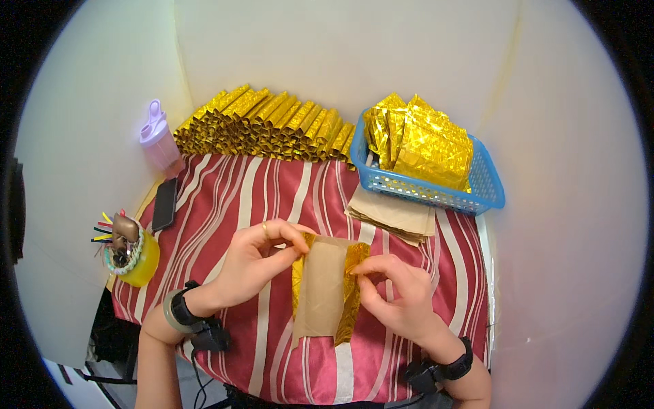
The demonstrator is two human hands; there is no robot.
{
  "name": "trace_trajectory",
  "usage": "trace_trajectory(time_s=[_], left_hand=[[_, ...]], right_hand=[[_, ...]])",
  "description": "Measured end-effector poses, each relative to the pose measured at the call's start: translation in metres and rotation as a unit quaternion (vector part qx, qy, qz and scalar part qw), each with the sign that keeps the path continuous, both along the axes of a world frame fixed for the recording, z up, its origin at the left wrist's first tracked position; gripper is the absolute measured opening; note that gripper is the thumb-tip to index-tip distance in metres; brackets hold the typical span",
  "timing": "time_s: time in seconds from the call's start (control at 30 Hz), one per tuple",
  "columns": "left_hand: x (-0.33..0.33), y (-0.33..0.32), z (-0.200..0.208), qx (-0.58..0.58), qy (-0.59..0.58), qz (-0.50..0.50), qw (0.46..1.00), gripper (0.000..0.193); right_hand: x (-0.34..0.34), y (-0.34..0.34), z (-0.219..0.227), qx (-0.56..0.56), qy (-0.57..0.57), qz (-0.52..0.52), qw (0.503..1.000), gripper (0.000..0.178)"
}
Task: Folding gold-colored paper strips into packets or smaller rectangles.
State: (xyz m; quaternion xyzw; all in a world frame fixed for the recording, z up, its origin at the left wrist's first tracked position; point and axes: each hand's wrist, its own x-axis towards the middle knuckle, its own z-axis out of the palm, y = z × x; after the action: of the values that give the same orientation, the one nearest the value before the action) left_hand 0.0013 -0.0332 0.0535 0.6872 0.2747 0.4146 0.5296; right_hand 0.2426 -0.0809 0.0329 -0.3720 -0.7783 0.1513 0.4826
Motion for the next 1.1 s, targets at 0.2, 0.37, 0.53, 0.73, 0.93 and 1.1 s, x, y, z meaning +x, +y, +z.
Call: trace_trajectory(time_s=[0.2, 0.37, 0.53, 0.73, 0.93, 1.1], left_hand=[[0.008, 0.013, -0.025, 0.038, 0.150, -0.025, 0.988, 0.031], [0.011, 0.020, -0.049, 0.173, 0.297, -0.029, 0.939, 0.044], [0.014, 0.013, -0.063, 0.258, 0.309, 0.012, 0.915, 0.054], [0.016, 0.010, -0.060, 0.321, 0.323, -0.023, 0.890, 0.042], [0.013, 0.009, -0.061, 0.303, 0.347, -0.074, 0.884, 0.046], [0.013, 0.005, -0.056, 0.305, 0.381, -0.077, 0.869, 0.049]], right_hand=[[-0.005, 0.008, 0.009, -0.171, -0.105, -0.005, 0.980, 0.031], [0.001, 0.015, -0.006, -0.227, -0.189, 0.019, 0.955, 0.043], [0.004, 0.014, -0.006, -0.277, -0.219, 0.034, 0.935, 0.051], [0.005, 0.014, -0.003, -0.275, -0.220, 0.001, 0.936, 0.059], [0.004, 0.015, -0.008, -0.306, -0.228, 0.010, 0.924, 0.053], [0.005, 0.018, -0.005, -0.312, -0.241, 0.042, 0.918, 0.046]])
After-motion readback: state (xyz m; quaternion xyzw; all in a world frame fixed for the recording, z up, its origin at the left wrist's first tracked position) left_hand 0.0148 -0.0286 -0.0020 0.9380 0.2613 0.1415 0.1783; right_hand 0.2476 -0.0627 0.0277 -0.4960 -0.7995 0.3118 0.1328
